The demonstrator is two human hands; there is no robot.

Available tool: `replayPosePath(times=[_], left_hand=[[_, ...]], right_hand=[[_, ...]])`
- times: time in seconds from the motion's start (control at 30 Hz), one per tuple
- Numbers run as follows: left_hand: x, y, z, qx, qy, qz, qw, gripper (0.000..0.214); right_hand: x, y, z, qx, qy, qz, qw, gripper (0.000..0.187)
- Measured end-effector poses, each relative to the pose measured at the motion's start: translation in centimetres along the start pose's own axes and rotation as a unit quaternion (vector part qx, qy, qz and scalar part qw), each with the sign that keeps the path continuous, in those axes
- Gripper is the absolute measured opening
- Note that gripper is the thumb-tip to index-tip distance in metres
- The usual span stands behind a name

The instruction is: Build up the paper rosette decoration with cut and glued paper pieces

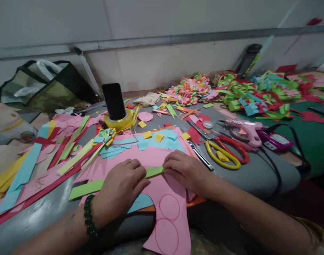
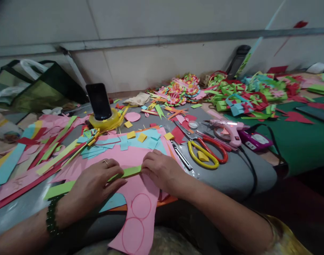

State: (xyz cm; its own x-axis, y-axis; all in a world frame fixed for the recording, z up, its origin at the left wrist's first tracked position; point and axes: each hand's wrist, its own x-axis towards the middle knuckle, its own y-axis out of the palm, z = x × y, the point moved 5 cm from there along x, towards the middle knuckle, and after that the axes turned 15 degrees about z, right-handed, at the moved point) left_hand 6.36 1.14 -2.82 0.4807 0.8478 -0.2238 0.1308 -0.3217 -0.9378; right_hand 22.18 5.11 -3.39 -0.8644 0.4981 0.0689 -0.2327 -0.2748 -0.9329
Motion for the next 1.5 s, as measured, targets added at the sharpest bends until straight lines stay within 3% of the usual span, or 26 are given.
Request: replayPosePath(times=[0.13, 0.3, 0.5, 0.77, 0.93, 1.17, 1.5], left_hand=[[0.5, -0.6, -0.1, 0.0, -0.013, 0.018, 1.0, 0.023], [1.0, -0.8, 1.4, -0.109, -0.039, 0.034, 0.993, 0.021], [1.6, -0.7, 2.4, -0.211, -0.076, 0.081, 0.971, 0.026], [2.0, -0.6, 2.1, -0.18, -0.053, 0.083, 0.979, 0.014], [2.7, 0.1, 1.3, -0.194, -0.028, 0.05, 0.979, 0.018], [3.2, 0.2, 1.1, -0.208, -0.044, 0.058, 0.975, 0.019], [3.3, 0.0, 1.1, -0.18, -0.071, 0.063, 0.979, 0.02]], right_hand=[[0.0, 0.0, -0.7, 0.061, 0.047, 0.021, 0.997, 0.015], [0.2, -0.1, -1.0, 0.104, 0.092, 0.06, 0.988, 0.013], [0.4, -0.2, -1.6, 0.099, 0.137, 0.062, 0.984, 0.013], [0.2, -0.6, -1.4, 0.104, 0.147, 0.053, 0.982, 0.009], [0.2, -0.7, -1.3, 0.114, 0.136, 0.051, 0.983, 0.007], [0.1, -0.5, -1.5, 0.148, 0.131, 0.032, 0.98, 0.012], [0.3, -0.3, -1.8, 0.137, 0.179, 0.025, 0.974, 0.008]])
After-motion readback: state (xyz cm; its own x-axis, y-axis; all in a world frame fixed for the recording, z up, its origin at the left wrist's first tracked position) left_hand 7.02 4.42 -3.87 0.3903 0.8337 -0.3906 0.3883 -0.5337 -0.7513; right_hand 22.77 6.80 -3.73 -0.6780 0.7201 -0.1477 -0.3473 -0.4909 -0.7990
